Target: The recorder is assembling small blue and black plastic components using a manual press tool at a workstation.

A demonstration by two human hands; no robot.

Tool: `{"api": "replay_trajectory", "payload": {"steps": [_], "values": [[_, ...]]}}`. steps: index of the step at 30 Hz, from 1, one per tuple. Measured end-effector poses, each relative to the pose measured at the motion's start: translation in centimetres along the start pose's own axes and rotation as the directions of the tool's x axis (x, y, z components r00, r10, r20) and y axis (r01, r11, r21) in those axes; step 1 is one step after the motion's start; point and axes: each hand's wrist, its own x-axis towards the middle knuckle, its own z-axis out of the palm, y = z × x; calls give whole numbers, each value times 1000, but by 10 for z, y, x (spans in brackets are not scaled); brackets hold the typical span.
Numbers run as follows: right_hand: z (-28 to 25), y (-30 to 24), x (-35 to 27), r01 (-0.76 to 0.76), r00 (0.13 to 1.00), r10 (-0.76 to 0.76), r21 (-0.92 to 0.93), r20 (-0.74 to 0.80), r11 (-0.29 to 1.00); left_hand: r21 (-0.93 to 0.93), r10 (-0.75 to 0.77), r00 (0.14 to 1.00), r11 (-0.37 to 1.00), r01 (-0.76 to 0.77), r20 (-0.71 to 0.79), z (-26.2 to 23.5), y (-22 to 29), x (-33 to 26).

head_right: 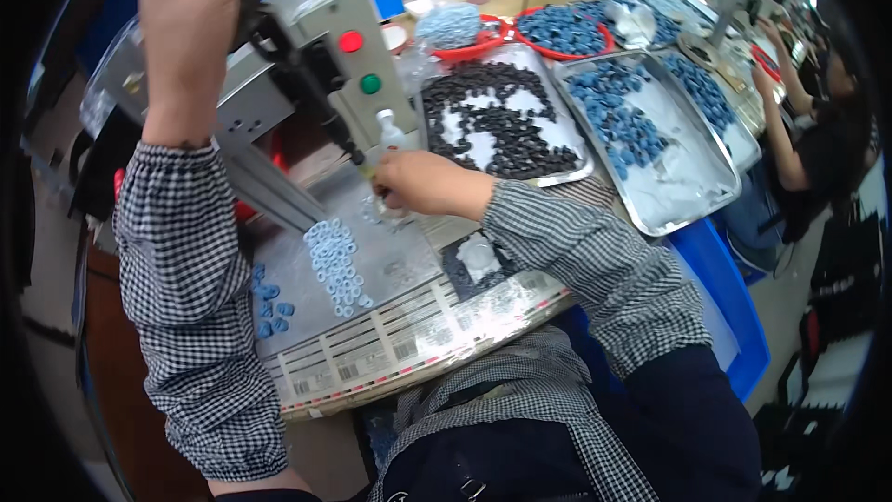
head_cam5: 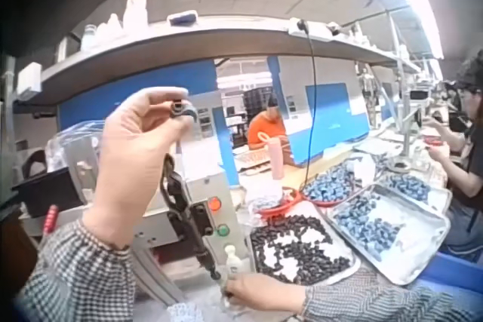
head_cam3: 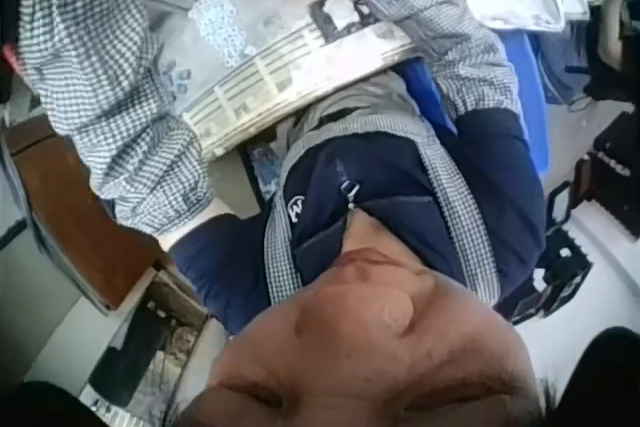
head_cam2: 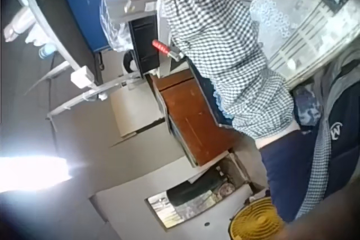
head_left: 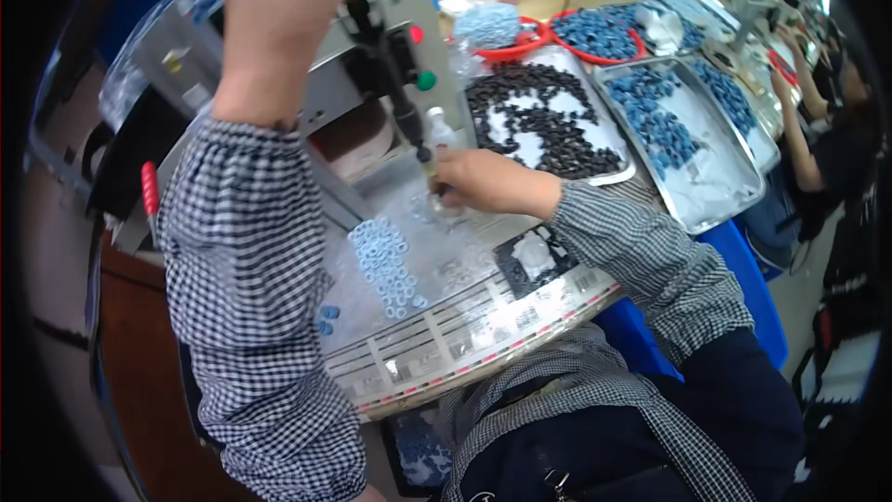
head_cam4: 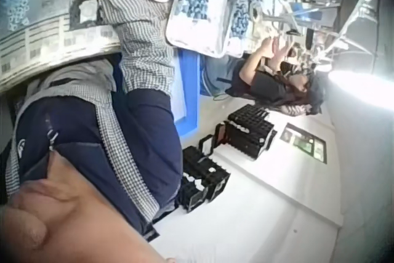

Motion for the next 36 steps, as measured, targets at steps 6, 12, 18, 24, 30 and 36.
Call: {"api": "replay_trajectory", "payload": {"steps": [6,12,18,24,30,36], "values": [[-68,17,-93,-196,927,144,-119,-347,973,129,-209,973,967,221,-100,-34,14,-85],[-146,73,-252,-714,644,541,-172,-541,679,-158,-744,668,657,737,27,-30,-8,-233],[-158,19,-178,-551,727,392,-138,-564,823,219,-810,586,571,791,-1,16,-53,-273],[-167,-18,-57,2,840,-62,-110,-539,994,469,-629,777,696,544,32,24,-86,-287],[-214,-89,47,43,905,88,294,-417,955,559,-493,861,752,349,126,32,-73,-279],[-224,-112,91,414,853,-149,473,-501,778,511,-641,759,693,508,115,29,-73,-283]]}}
